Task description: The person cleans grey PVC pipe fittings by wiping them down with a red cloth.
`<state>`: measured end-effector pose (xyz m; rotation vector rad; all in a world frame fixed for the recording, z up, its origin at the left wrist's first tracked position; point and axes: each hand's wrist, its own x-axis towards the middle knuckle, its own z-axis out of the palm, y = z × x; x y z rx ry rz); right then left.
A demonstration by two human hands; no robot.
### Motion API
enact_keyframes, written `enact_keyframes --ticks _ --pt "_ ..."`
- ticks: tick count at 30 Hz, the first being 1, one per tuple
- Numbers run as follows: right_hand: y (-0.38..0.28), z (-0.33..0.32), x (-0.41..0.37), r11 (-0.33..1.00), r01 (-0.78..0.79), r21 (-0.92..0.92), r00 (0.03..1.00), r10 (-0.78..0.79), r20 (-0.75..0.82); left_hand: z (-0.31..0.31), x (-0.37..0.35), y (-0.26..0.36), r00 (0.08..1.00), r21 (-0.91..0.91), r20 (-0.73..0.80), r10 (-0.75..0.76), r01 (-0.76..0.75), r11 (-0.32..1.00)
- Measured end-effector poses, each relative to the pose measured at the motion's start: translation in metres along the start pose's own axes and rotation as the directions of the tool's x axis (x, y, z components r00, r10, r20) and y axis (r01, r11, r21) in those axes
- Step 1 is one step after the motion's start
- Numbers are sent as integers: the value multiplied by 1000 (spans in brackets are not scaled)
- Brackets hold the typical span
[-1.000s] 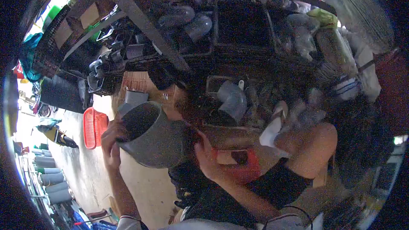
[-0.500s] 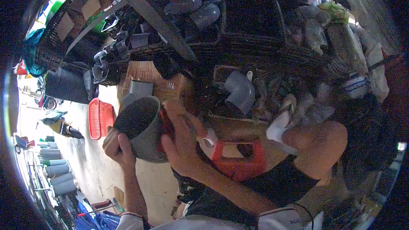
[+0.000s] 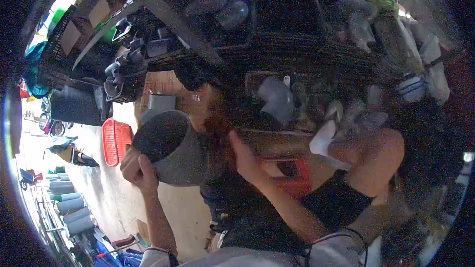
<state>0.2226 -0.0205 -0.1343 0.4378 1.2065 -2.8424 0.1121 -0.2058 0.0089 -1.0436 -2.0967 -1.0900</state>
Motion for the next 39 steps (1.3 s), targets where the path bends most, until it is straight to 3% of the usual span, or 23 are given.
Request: enact_keyframes --ticks 1,2,3,5,7,8,10,12,13,15,17,19,22,25,28,31,34,36,38,39 --pt "-30 7 -6 946 -29 322 999 18 37 -1 0 1 1000 12 23 -20 20 1000" --pt "-49 8 -9 790 -64 609 997 23 76 -3 0 2 998 25 47 -41 40 999" --pt "-55 4 -7 741 -50 670 993 -38 116 -4 -1 3 996 40 71 -61 58 998" --pt "-57 9 -9 769 -25 639 999 45 -14 -2 -3 2 996 33 39 -83 81 996" --pt "-33 22 -1 967 84 241 990 -52 -134 -2 -4 1 994 47 17 -112 111 993" --pt "7 28 9 967 174 -185 970 -200 -136 -1 -4 2 991 58 15 -132 131 990" --pt "5 53 12 709 272 -650 909 -412 -69 -2 -5 3 989 71 22 -144 142 987" --pt "-26 75 3 524 333 -784 831 -555 -18 -2 -5 1 991 74 30 -127 124 989" --pt "-32 83 7 533 394 -749 788 -615 -23 1 -3 1 996 50 11 -92 91 995" --pt "-66 94 17 742 324 -587 901 -432 -48 2 -1 2 1000 9 -8 -29 29 1000" --pt "-69 93 25 778 345 -524 921 -389 28 -1 -3 -1 996 5 -17 -87 87 996" --pt "-51 80 35 661 494 -565 852 -497 164 -2 -5 -6 981 24 -76 -176 179 984" --pt "-25 66 16 343 465 -816 813 -530 241 -8 -15 -24 907 26 -210 -366 379 925" --pt "-15 57 -2 257 446 -857 828 -481 287 -10 -4 -32 833 -59 -225 -506 506 860" --pt "-10 59 -3 256 437 -862 804 -540 247 -13 -4 -40 862 -12 -184 -472 478 878" --pt "-21 60 28 385 389 -837 858 -482 177 -10 -11 -33 917 24 -157 -366 374 927" --pt "-37 41 70 436 286 -853 954 -46 297 -3 -8 -8 959 34 -99 -265 270 962" --pt "-31 29 83 755 -9 -656 964 181 195 2 -8 -3 994 -10 1 -111 111 994" --pt "-8 20 87 836 33 -547 972 101 213 16 3 11 997 -51 66 47 -44 998" --pt "9 12 81 774 239 -586 960 -98 261 15 4 9 994 -69 76 83 -78 995"
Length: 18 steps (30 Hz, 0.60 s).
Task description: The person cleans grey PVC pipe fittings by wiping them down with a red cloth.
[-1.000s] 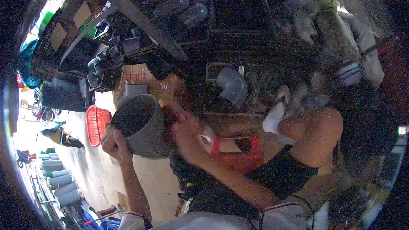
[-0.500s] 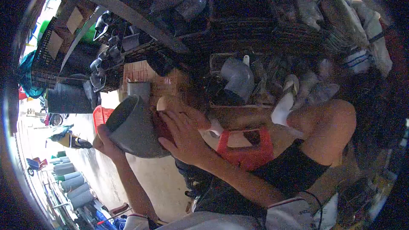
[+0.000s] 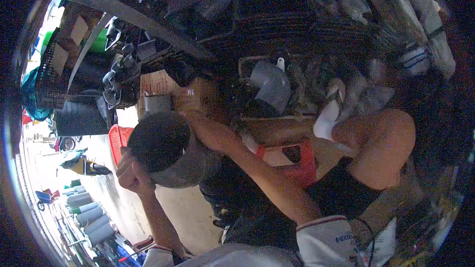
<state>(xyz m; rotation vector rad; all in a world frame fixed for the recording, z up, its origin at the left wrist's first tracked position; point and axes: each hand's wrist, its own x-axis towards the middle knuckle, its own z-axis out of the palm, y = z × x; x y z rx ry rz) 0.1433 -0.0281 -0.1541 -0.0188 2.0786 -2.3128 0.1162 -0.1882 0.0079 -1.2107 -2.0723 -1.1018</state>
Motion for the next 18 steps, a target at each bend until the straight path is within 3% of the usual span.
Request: enact_keyframes --ticks 2,4,7,9,11,14,15,18 --pt "-2 1 -18 970 205 -129 971 -218 -98 -8 -9 -8 997 38 -71 -31 34 999" --pt "-44 2 -41 962 234 -137 953 -255 -164 -22 -16 -16 984 75 -151 -98 110 991" --pt "-84 8 -65 906 250 -342 930 -323 -178 -27 -6 -13 949 8 -313 -31 36 999" --pt "-101 5 -70 865 265 -426 917 -363 -166 -47 -26 -40 959 119 -273 80 -49 992" --pt "-104 5 -75 806 245 -539 916 -374 -144 -37 -33 -60 938 224 -345 -14 97 970" --pt "-102 6 -78 678 197 -708 923 -371 -98 -14 -47 -85 914 8 -385 -127 141 990" --pt "-106 8 -77 635 206 -744 925 -375 -65 -9 -42 -89 888 -435 -414 -203 3 900" --pt "-121 21 -74 572 205 -794 932 -363 -20 -41 -34 -62 911 -169 -262 -319 282 944"
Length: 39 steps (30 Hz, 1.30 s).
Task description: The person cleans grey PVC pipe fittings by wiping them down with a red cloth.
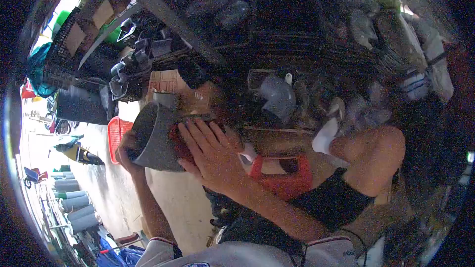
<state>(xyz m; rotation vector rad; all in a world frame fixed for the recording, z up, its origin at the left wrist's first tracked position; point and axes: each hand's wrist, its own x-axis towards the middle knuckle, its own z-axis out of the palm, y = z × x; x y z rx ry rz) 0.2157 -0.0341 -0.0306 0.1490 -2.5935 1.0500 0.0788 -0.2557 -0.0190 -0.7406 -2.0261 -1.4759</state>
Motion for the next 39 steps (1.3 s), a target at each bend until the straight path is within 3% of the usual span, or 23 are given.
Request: enact_keyframes --ticks 3,4,7,10,13,16,19,22,25,28,31,34,37,39 --pt "-14 8 2 999 46 -19 999 -46 3 -20 11 59 906 324 420 -59 -89 942" --pt "-20 11 0 998 65 -19 998 -65 5 -9 9 80 907 481 381 -180 -29 876" --pt "-36 18 -5 997 60 -46 998 -58 38 8 -14 98 896 653 259 -360 112 749" --pt "-42 20 3 996 12 -86 1000 -13 -7 7 -27 80 920 572 234 -315 132 810" --pt "-35 20 36 995 -22 -95 993 11 -116 4 -32 76 939 514 287 -189 15 858" --pt "-1 15 71 989 -19 -147 932 71 356 -6 -27 86 876 435 473 -91 -143 889" --pt "28 20 79 992 -127 21 910 108 399 -1 -25 95 833 472 529 -159 -134 871" --pt "7 3 59 975 -193 111 954 160 253 -7 -24 95 792 545 541 -281 -76 835" --pt "-9 -5 29 999 27 47 997 -30 66 -6 -27 100 769 520 550 -326 -10 854" --pt "-21 -4 10 992 126 -15 986 -123 108 3 -25 104 724 569 551 -415 37 821" --pt "-20 -5 6 980 71 184 987 -96 132 5 -15 118 678 444 631 -378 83 892" --pt "-39 7 9 885 103 454 995 -96 -38 9 -12 132 618 413 697 -363 69 908" --pt "-45 18 17 934 124 334 990 -92 -109 2 -15 116 610 367 756 -236 -98 925" --pt "-49 16 31 935 73 347 994 -42 -96 0 -15 108 600 339 753 -269 -4 941"
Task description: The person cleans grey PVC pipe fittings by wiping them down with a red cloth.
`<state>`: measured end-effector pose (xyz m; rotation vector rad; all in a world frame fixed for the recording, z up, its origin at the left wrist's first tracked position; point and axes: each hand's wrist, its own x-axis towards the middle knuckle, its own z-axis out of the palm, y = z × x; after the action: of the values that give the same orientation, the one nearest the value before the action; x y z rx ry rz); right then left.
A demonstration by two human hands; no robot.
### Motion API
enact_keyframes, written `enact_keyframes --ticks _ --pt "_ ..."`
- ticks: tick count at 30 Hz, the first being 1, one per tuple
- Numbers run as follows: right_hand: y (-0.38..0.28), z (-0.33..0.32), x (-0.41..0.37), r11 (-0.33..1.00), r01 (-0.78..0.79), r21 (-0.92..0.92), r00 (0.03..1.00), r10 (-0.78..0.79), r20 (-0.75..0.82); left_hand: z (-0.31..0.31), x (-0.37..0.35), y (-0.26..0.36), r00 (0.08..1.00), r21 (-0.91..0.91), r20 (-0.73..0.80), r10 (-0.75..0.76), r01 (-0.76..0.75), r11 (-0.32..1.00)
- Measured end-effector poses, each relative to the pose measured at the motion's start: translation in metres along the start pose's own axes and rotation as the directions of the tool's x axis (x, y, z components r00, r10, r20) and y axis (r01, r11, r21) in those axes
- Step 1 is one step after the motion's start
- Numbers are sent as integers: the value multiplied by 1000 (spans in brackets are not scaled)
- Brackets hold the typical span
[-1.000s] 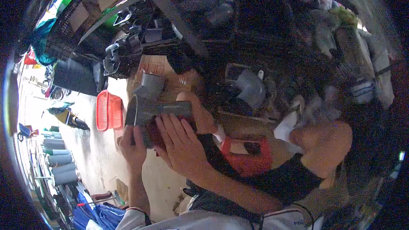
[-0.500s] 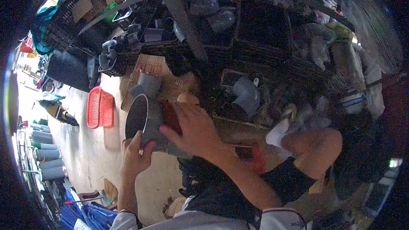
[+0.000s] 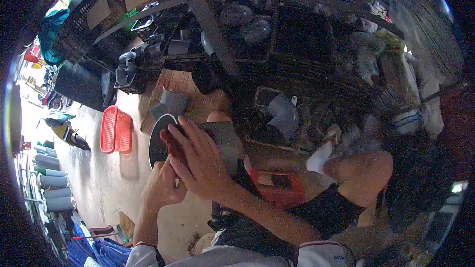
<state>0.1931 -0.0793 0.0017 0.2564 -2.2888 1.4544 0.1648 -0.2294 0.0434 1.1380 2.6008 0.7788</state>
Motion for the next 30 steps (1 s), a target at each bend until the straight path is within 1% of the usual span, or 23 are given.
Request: enact_keyframes --ticks 1,2,3,4,5,7,8,9,10,11,13,14,15,16,19,20,22,25,28,29,30 --pt "0 -2 8 1000 -29 5 1000 29 0 0 0 -1 1000 -49 10 -19 19 999" --pt "5 -6 15 991 -87 -97 987 99 128 0 -2 2 999 40 36 -13 12 999" --pt "13 -13 22 970 -131 -204 953 180 243 1 -4 9 998 129 63 -10 2 992" --pt "20 -20 30 937 -162 -310 899 270 346 2 -7 15 996 218 92 -10 -10 976" --pt "25 -29 42 940 -255 -228 851 330 408 3 -9 21 989 215 146 17 -48 975" --pt "33 -46 58 889 -450 -81 726 417 547 18 -18 6 981 208 93 170 -186 960" --pt "44 -45 48 945 -313 -91 815 317 485 25 -21 -2 967 204 66 247 -256 945" --pt "62 -37 31 979 -172 -113 884 204 421 27 -22 -6 966 206 35 255 -257 944" --pt "65 -36 21 989 -28 -145 929 79 360 28 -23 -10 965 208 1 262 -257 944" --pt "65 -39 11 994 -58 -95 949 85 305 28 -23 -14 963 209 -37 267 -254 944" --pt "39 -54 -4 993 -113 16 974 108 199 25 -28 -28 976 222 -83 200 -178 959" --pt "32 -56 -15 986 -103 -128 971 127 201 22 -32 -37 980 230 -109 165 -136 964" --pt "23 -56 -29 959 -89 -267 969 146 201 23 -35 -50 989 118 -118 87 -73 990" --pt "16 -55 -42 914 -72 -400 966 164 199 23 -34 -55 989 82 -129 77 -67 994" --pt "0 -55 -62 891 -97 -443 949 217 228 22 -32 -57 988 -48 -149 29 -36 998" --pt "-5 -55 -68 894 -98 -437 944 223 244 21 -32 -47 977 -143 -204 -66 37 989" --pt "-13 -56 -76 897 -107 -429 931 242 274 20 -28 -20 925 -342 -279 -259 157 927" --pt "-17 -53 -74 889 -131 -439 923 271 274 32 -20 -11 867 -396 -403 -293 123 910" --pt "-5 -53 -59 908 -108 -404 922 244 302 59 -2 -29 734 -172 -574 -362 324 930" --pt "-2 -55 -53 921 -128 -368 914 254 318 64 17 -31 649 -161 -712 -269 222 962" --pt "0 -58 -48 932 -150 -331 904 264 336 65 25 -39 629 -210 -712 -313 234 949"
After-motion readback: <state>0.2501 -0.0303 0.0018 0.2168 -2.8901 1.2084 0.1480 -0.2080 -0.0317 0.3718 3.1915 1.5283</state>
